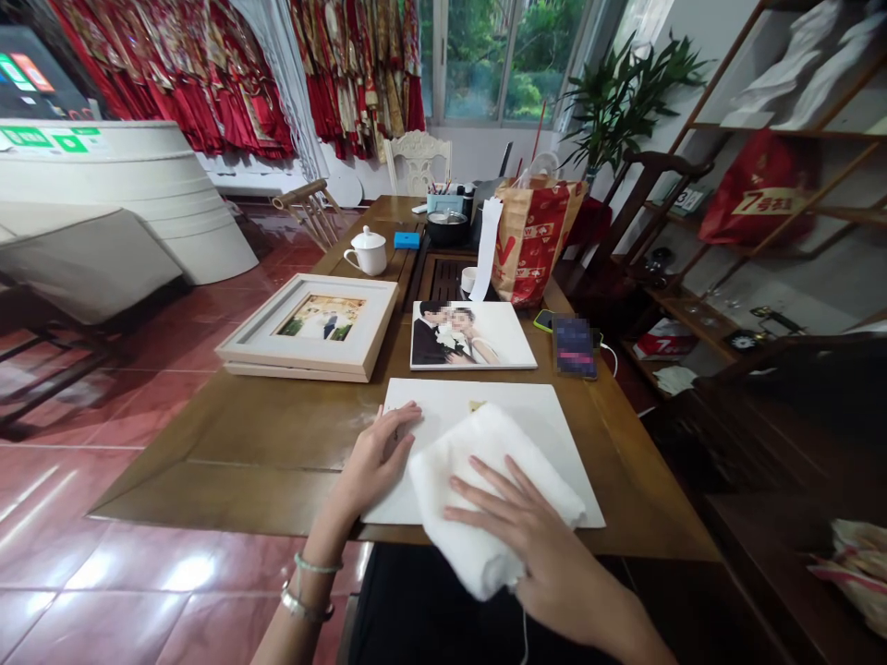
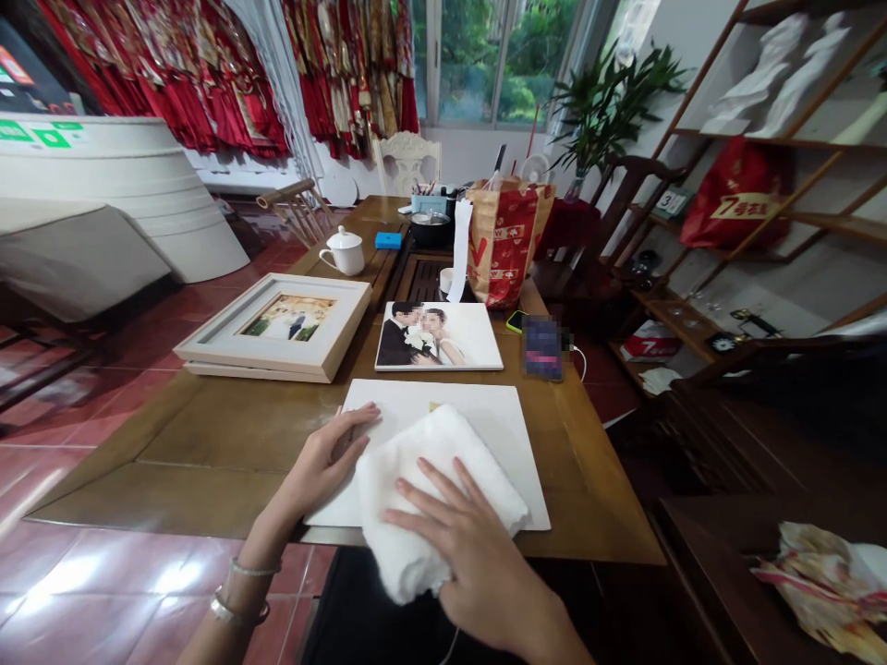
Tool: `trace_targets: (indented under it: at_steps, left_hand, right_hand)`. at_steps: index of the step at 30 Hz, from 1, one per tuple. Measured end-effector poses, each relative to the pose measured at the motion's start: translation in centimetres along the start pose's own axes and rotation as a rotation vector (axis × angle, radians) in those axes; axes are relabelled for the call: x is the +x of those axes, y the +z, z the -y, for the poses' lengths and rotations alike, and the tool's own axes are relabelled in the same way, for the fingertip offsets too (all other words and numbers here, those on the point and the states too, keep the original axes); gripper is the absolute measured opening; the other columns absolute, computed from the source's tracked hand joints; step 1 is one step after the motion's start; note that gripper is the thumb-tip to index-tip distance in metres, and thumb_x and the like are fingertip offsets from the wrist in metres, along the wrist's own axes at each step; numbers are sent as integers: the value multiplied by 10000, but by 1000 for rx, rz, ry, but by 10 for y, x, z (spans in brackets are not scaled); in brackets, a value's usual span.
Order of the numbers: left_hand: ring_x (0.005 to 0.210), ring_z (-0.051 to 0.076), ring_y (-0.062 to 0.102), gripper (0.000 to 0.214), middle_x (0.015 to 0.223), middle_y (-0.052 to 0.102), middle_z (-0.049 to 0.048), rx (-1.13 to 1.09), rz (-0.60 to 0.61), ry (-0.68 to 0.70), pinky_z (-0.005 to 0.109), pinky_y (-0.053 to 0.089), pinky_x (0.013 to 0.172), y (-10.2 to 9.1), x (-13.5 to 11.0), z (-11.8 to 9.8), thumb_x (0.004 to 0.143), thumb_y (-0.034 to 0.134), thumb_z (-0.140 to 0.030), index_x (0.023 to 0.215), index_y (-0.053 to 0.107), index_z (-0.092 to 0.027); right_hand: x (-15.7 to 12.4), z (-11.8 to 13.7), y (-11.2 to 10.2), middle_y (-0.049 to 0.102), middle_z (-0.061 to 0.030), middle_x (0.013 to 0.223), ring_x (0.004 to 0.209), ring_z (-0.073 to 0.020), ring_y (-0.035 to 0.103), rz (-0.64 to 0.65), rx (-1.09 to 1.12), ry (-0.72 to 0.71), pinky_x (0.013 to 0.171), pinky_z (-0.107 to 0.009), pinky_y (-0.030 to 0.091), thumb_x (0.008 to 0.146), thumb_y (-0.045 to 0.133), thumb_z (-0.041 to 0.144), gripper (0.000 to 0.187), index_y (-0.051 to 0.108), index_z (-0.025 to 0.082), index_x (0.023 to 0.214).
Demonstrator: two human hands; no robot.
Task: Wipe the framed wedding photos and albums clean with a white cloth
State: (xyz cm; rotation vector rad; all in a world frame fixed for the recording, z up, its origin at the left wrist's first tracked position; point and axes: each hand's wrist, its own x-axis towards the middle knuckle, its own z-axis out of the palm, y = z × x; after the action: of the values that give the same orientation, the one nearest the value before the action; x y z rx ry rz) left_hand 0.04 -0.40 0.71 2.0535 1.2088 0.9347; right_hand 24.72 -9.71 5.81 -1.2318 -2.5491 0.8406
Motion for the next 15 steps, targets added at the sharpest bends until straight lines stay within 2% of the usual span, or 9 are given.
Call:
trace_targets:
  at_steps: [2, 4, 8, 12, 15]
  left_hand:
    - [1289, 253, 513, 296, 1262, 640, 105, 7, 3, 0, 515, 266, 1158, 0, 0, 0, 907, 475, -201, 1183, 582, -201]
    - [1288, 250, 515, 290, 1259, 642, 102, 12, 2, 2, 525, 225, 1173, 1, 0, 0, 909, 477, -203, 1178, 585, -202]
    - [1283, 250, 519, 274, 1254, 645, 99, 19, 7, 9, 536, 187, 1183, 1, 1, 1, 914, 477, -216, 1161, 594, -204]
    - [1287, 249, 515, 270, 1254, 644, 101, 22, 6, 16, 540, 198, 1177, 1, 1, 2, 917, 470, -220, 1155, 595, -205]
    - [1288, 251, 514, 269, 1263, 637, 104, 23, 6, 13, 544, 222, 1168, 0, 1, 1, 918, 467, -223, 1153, 595, -204]
  right_hand:
    - [-11, -20, -8, 343, 136, 1527, 1465, -127, 139, -64, 69, 89, 1207, -507, 65, 564, 350, -18, 939, 394, 382, 1412]
    - [-13, -42, -15, 351, 121, 1526, 1468, -134, 128, -173, 57, 199, 1204, -523, 72, 619, 340, -19, 883, 398, 372, 1409]
    - [6, -77, -26, 359, 75, 1531, 1472, -176, 129, -319, -96, 312, 1198, -544, 66, 724, 365, 18, 763, 405, 334, 1417]
    - [28, -84, -31, 333, 32, 1549, 1471, -228, 131, -355, -228, 390, 1185, -575, 91, 703, 378, -5, 799, 385, 301, 1441]
    - [25, -75, -25, 338, 33, 1546, 1472, -240, 123, -352, -274, 382, 1180, -589, 95, 670, 384, -19, 833, 393, 304, 1438]
